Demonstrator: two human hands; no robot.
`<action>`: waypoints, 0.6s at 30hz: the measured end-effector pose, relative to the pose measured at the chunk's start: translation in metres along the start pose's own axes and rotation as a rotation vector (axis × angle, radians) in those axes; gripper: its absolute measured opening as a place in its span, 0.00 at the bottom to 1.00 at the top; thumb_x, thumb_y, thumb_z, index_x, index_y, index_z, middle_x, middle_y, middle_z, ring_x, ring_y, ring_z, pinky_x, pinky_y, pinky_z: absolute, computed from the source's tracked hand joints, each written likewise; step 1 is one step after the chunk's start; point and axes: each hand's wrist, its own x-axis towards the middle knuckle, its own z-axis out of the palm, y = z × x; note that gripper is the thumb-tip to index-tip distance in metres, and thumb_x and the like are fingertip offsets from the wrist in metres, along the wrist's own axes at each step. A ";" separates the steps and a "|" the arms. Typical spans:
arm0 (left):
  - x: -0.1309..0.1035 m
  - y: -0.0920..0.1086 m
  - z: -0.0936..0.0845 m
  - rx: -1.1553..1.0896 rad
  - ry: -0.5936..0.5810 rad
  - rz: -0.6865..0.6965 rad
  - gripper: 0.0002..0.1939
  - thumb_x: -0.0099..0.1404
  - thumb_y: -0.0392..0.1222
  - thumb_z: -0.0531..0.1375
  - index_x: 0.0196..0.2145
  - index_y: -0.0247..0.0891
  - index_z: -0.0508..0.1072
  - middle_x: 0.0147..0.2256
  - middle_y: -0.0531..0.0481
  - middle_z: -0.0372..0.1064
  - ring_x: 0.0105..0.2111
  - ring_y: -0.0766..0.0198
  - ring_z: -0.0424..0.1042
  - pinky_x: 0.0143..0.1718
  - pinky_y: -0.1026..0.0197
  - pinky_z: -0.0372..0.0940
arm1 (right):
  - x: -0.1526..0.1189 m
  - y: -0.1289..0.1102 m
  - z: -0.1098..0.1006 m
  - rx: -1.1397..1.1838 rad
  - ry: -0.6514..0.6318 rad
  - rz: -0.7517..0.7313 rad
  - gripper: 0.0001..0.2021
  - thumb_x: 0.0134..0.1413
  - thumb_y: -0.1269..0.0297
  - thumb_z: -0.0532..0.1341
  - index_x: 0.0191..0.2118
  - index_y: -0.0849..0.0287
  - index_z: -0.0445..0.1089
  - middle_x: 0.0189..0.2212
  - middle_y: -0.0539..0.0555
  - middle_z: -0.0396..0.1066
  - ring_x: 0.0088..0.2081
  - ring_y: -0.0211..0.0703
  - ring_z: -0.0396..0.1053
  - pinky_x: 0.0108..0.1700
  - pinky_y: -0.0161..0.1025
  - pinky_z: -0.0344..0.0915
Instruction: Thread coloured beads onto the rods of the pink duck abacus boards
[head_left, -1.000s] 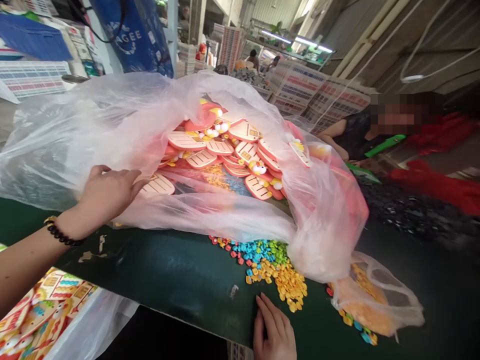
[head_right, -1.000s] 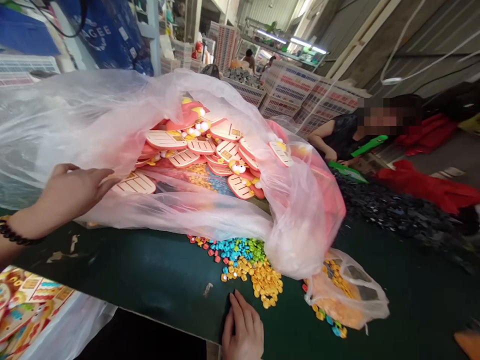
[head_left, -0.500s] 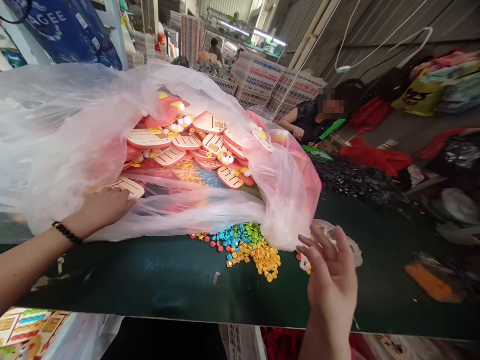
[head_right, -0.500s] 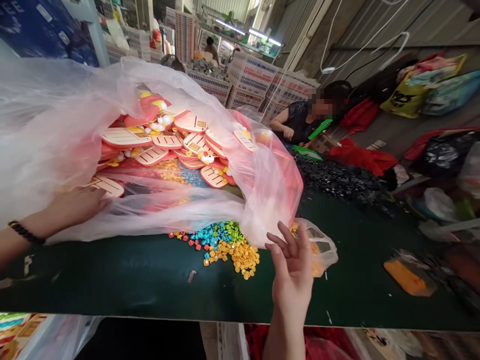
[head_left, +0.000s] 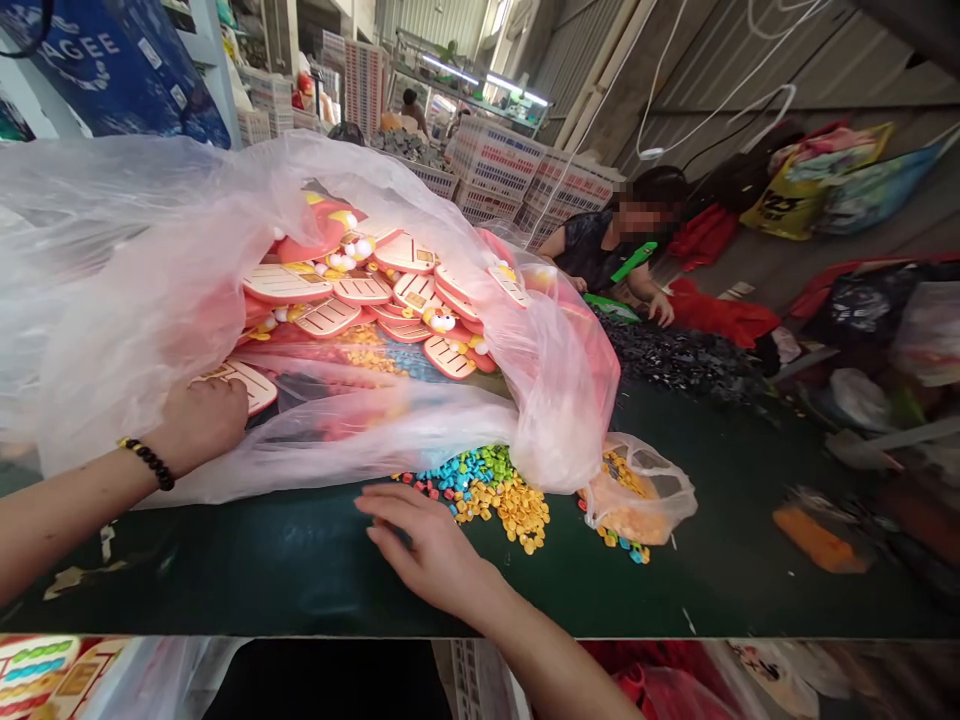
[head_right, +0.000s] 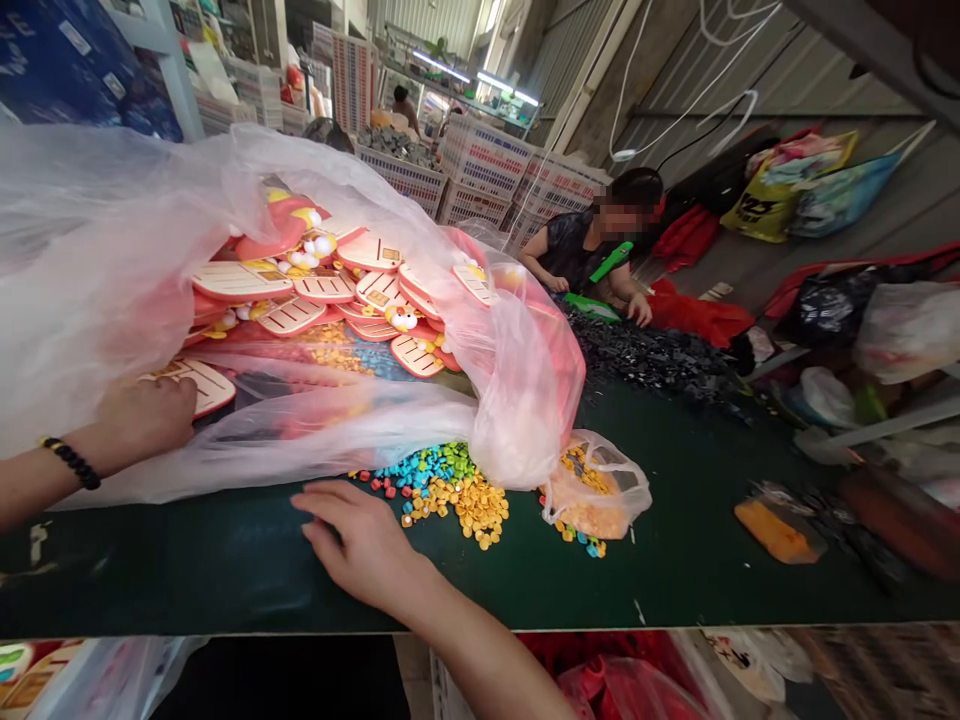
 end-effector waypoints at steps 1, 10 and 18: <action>-0.003 0.005 -0.002 0.023 0.006 -0.020 0.23 0.60 0.35 0.44 0.41 0.10 0.69 0.36 0.16 0.70 0.37 0.38 0.73 0.35 0.50 0.62 | 0.012 -0.001 0.006 -0.055 -0.025 -0.039 0.19 0.61 0.68 0.55 0.57 0.56 0.66 0.58 0.57 0.65 0.57 0.41 0.66 0.56 0.39 0.65; -0.011 0.017 -0.033 0.021 0.052 -0.060 0.24 0.68 0.34 0.38 0.43 0.12 0.67 0.39 0.19 0.71 0.40 0.40 0.74 0.36 0.51 0.65 | 0.106 0.022 0.075 -0.514 -0.408 -0.291 0.20 0.64 0.63 0.54 0.60 0.56 0.61 0.60 0.56 0.63 0.54 0.44 0.67 0.57 0.42 0.63; -0.042 0.014 -0.055 -0.373 0.409 -0.062 0.26 0.73 0.51 0.43 0.60 0.30 0.57 0.54 0.35 0.67 0.53 0.48 0.69 0.46 0.47 0.68 | 0.173 0.058 0.073 -0.491 -0.249 -0.132 0.21 0.60 0.68 0.59 0.58 0.65 0.64 0.62 0.66 0.59 0.62 0.53 0.58 0.63 0.51 0.55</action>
